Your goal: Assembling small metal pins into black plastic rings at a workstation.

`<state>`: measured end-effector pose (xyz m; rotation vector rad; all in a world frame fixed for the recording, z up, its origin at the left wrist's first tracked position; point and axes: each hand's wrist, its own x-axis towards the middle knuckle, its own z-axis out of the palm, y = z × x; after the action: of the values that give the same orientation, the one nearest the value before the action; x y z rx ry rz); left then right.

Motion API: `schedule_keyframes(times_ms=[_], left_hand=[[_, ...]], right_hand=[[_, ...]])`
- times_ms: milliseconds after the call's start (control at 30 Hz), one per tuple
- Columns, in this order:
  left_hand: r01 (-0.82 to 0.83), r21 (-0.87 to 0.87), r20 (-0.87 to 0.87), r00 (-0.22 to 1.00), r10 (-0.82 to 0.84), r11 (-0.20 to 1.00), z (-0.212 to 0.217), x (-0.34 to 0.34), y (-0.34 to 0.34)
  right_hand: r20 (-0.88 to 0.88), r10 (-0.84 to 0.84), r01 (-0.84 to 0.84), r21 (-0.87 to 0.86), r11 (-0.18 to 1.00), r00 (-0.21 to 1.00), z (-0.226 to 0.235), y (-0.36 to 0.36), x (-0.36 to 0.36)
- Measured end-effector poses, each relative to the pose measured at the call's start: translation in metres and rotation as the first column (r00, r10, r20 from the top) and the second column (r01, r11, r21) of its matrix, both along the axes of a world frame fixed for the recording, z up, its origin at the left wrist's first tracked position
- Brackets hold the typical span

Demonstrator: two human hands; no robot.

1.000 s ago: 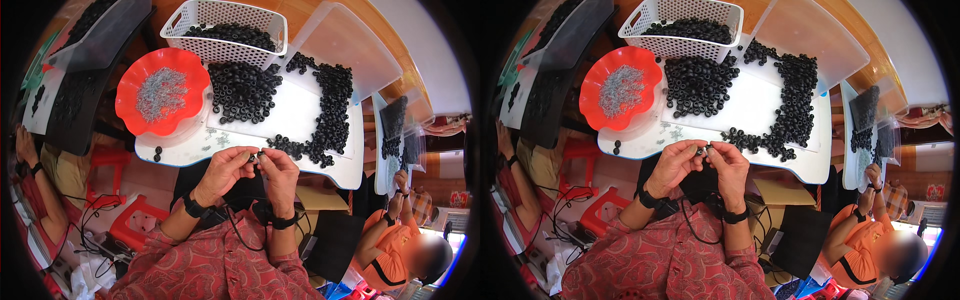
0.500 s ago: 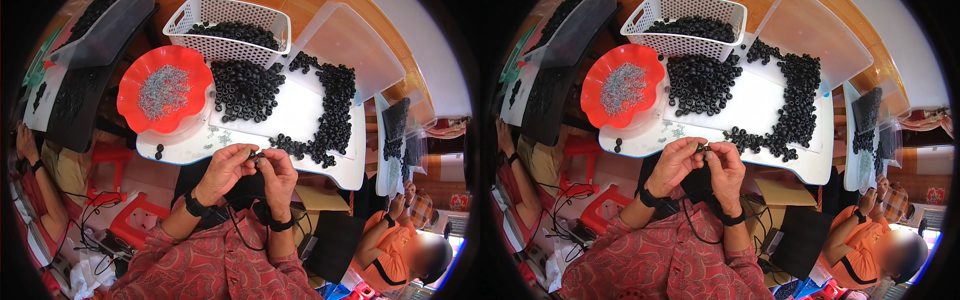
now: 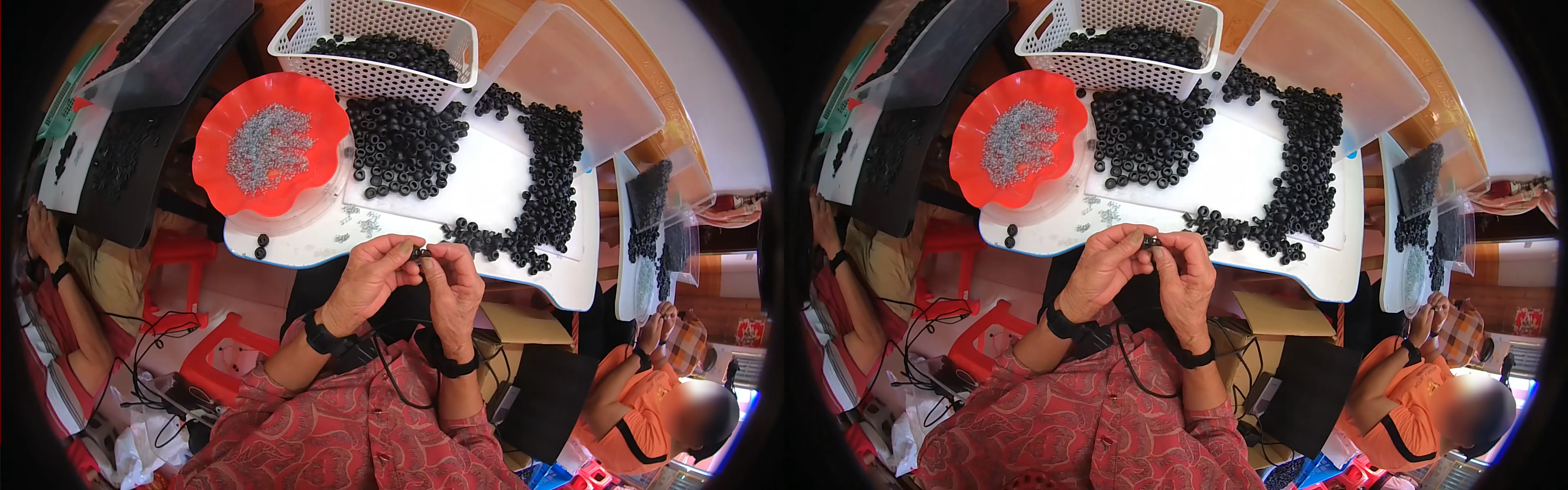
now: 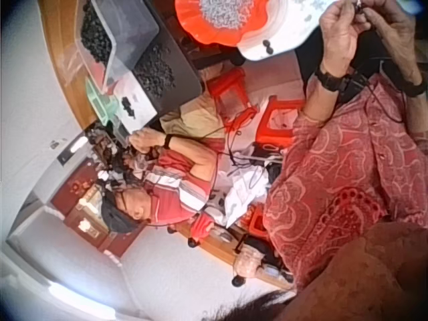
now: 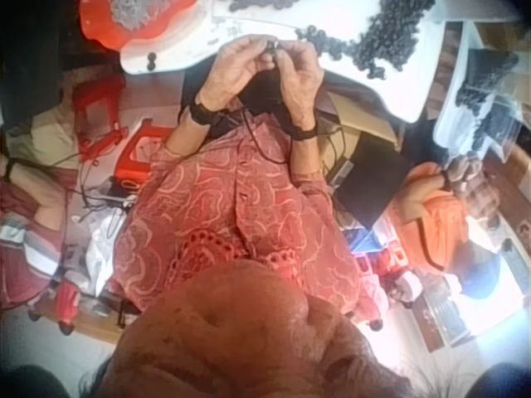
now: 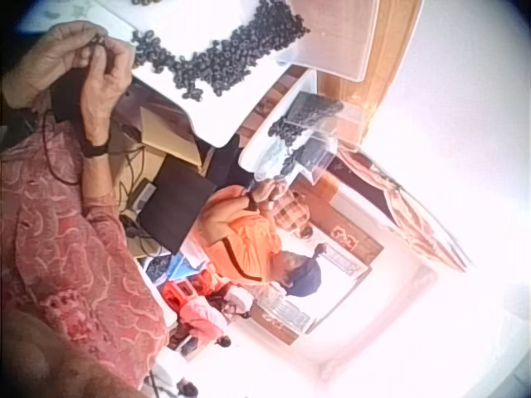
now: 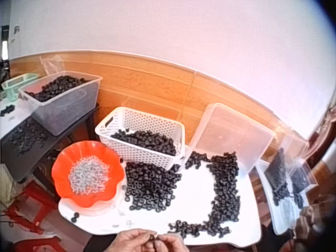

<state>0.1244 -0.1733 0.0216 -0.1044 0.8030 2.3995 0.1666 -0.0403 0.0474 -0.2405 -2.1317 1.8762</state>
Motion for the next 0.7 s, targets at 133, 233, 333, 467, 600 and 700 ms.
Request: schedule_keyframes(times_ms=[133, 233, 333, 467, 600, 700], left_hand=[[0.000, 0.004, -0.001, 1.000, 0.000, 1.000, 0.0006, 0.0003, -0.0005], [-0.008, -0.015, 0.015, 1.000, 0.009, 1.000, -0.0002, 0.0003, -0.0001], [-0.004, -0.016, 0.006, 1.000, 0.004, 1.000, 0.0004, 0.0003, -0.0002], [0.000, -0.018, 0.006, 1.000, 0.000, 1.000, -0.0020, 0.0005, -0.0005], [0.002, 0.014, -0.005, 1.000, -0.002, 1.000, -0.0049, 0.0005, -0.0009], [-0.017, 0.023, -0.006, 1.000, 0.017, 1.000, -0.0066, 0.0002, -0.0010]], right_hand=[[-0.007, -0.003, 0.003, 0.006, 1.000, 1.000, 0.0010, -0.0010, -0.0004], [-0.016, -0.005, 0.005, 0.005, 1.000, 1.000, -0.0002, -0.0012, -0.0004], [-0.002, -0.002, 0.002, 0.018, 1.000, 1.000, -0.0020, -0.0001, -0.0002], [0.008, 0.000, 0.000, 0.022, 1.000, 1.000, 0.0012, -0.0004, 0.0002], [0.009, 0.002, -0.003, 0.073, 0.997, 1.000, 0.0051, 0.0004, 0.0007], [0.016, 0.004, -0.006, 0.101, 0.995, 1.000, 0.0062, 0.0015, 0.0008]])
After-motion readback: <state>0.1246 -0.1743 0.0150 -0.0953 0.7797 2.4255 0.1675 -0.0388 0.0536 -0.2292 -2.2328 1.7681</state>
